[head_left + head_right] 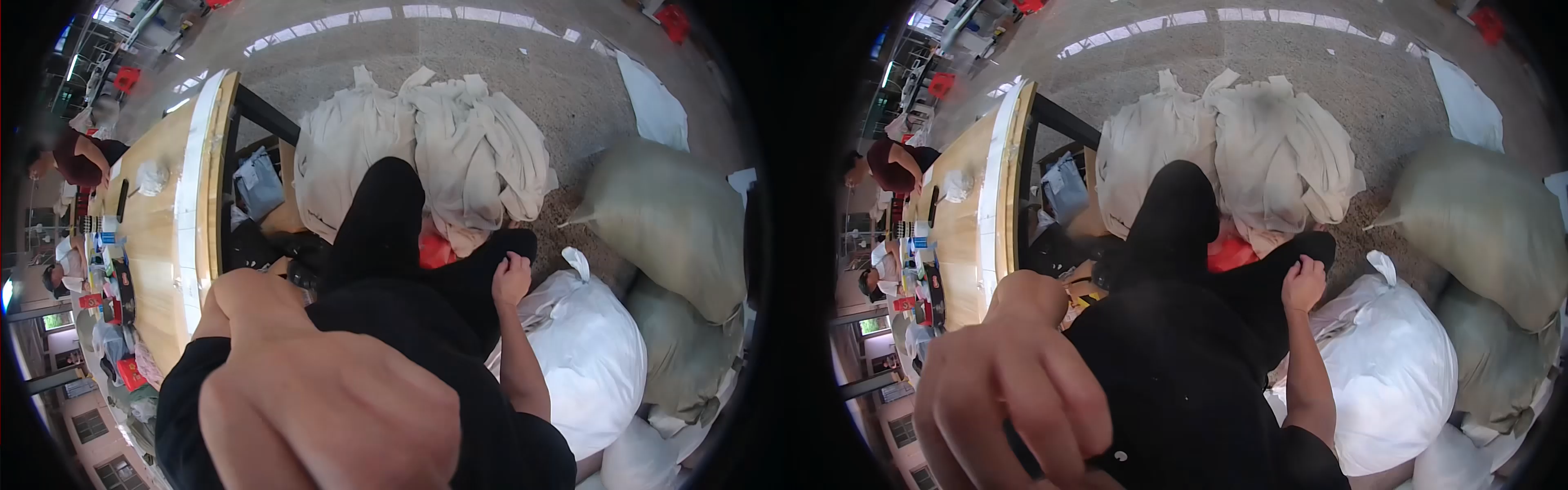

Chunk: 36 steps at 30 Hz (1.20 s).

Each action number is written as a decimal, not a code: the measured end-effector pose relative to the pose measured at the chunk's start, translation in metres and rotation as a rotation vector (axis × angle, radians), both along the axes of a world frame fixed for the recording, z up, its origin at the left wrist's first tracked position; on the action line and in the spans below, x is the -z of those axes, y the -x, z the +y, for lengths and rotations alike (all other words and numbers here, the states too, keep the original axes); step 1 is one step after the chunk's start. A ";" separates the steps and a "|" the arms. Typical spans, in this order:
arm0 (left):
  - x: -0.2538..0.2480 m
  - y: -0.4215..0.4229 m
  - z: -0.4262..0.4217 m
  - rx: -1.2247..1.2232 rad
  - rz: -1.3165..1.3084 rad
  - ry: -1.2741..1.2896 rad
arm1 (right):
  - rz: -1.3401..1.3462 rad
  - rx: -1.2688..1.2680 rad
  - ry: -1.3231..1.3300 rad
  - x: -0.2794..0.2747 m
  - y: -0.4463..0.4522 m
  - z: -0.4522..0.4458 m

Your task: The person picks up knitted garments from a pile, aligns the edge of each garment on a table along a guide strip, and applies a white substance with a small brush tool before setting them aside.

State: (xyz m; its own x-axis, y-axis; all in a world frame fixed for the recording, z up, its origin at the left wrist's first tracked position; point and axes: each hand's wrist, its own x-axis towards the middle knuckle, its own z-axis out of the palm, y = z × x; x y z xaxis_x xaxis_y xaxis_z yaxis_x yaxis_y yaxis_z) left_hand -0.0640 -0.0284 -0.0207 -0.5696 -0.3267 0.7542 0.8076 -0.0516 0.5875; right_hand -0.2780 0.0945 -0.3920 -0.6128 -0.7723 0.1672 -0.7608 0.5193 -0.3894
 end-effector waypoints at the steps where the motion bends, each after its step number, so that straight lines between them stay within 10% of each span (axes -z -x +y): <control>1: -0.005 0.000 -0.004 0.063 -0.039 -0.039 | -0.027 0.018 -0.025 0.007 -0.011 0.004; 9: 0.035 -0.015 -0.057 0.140 -0.509 -0.084 | -0.115 0.052 0.022 0.010 -0.026 0.007; 18: 0.244 -0.095 -0.060 -0.235 -1.427 -0.624 | -0.121 -0.015 -0.041 0.037 -0.024 -0.006; 27: 0.250 -0.120 -0.071 -0.424 -1.357 -0.894 | -0.152 0.094 -0.082 0.077 -0.002 -0.007; 30: 0.255 -0.107 -0.069 -0.405 -1.437 -0.851 | -0.133 0.081 0.000 0.116 0.006 0.000; 33: 0.248 -0.100 -0.066 -0.447 -1.501 -0.813 | -0.032 -0.041 0.329 0.283 0.060 0.020; 36: 0.255 -0.095 -0.059 -0.412 -1.515 -0.737 | -0.075 -0.031 0.042 0.154 0.023 -0.001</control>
